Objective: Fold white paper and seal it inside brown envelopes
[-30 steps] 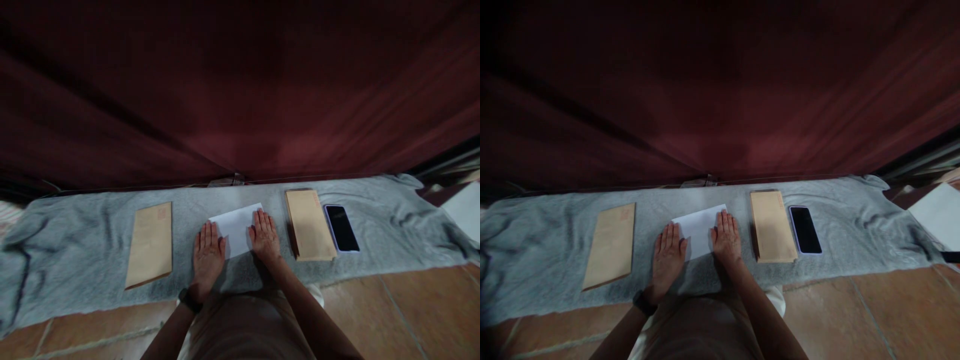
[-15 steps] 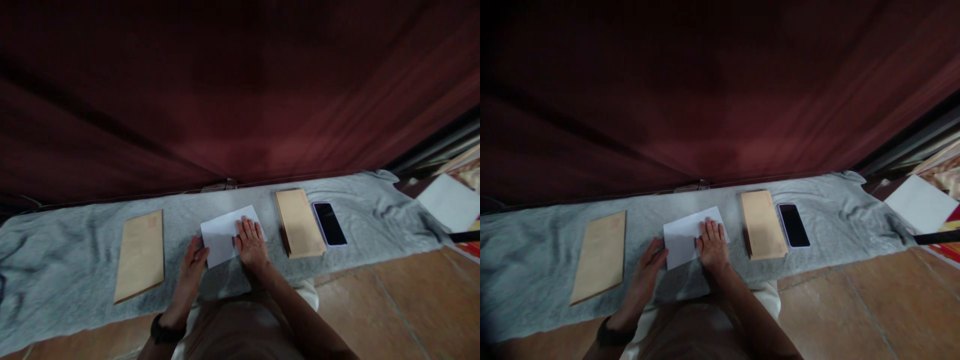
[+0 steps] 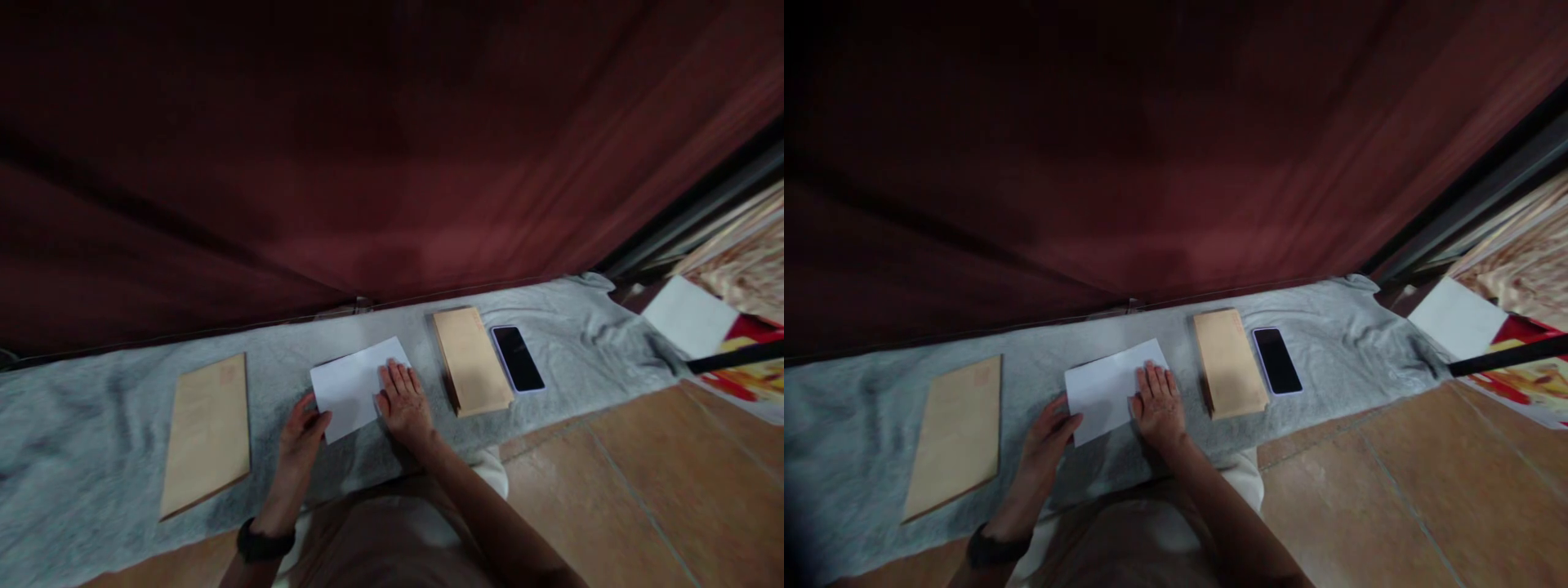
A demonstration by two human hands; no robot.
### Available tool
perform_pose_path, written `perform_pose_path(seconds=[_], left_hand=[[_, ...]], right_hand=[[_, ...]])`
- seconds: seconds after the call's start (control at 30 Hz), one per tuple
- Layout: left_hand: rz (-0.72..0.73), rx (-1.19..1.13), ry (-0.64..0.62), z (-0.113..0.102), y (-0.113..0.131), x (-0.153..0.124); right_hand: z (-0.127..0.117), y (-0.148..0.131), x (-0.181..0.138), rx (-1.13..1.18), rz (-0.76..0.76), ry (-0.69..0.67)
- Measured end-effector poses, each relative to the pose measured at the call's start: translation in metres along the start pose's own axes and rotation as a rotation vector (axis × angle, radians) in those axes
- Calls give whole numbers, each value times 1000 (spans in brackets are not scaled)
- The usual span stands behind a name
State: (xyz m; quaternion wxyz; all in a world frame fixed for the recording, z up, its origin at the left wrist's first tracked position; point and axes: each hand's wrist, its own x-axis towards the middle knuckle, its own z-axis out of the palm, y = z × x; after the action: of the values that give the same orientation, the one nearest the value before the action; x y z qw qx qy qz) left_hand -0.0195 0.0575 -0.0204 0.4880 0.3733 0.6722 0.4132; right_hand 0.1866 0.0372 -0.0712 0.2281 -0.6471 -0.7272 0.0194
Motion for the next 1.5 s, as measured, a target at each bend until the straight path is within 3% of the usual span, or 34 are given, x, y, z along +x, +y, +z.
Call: perform_pose_path(seconds=[0.27,0.6,0.97,1.13,1.3,1.37,1.5], left_hand=[[55,-148,10,11,17,-11],[197,-122,-109,53,36,-16],[277,86,-255,74,-1,-1],[480,332,-245,76,-8,6],[678,518,-67,82,1,39],[691,593,-55,87,10,57],[643,637,-153,95,23,85]], right_hand=[[-15,7,-19,68,0,-28],[-27,11,-40,190,-78,-11],[-25,8,-40,319,-31,-20],[-23,-1,-40,514,122,54],[-17,-3,-41,569,418,154],[-18,1,-38,591,468,175],[-22,10,-30,749,519,189]])
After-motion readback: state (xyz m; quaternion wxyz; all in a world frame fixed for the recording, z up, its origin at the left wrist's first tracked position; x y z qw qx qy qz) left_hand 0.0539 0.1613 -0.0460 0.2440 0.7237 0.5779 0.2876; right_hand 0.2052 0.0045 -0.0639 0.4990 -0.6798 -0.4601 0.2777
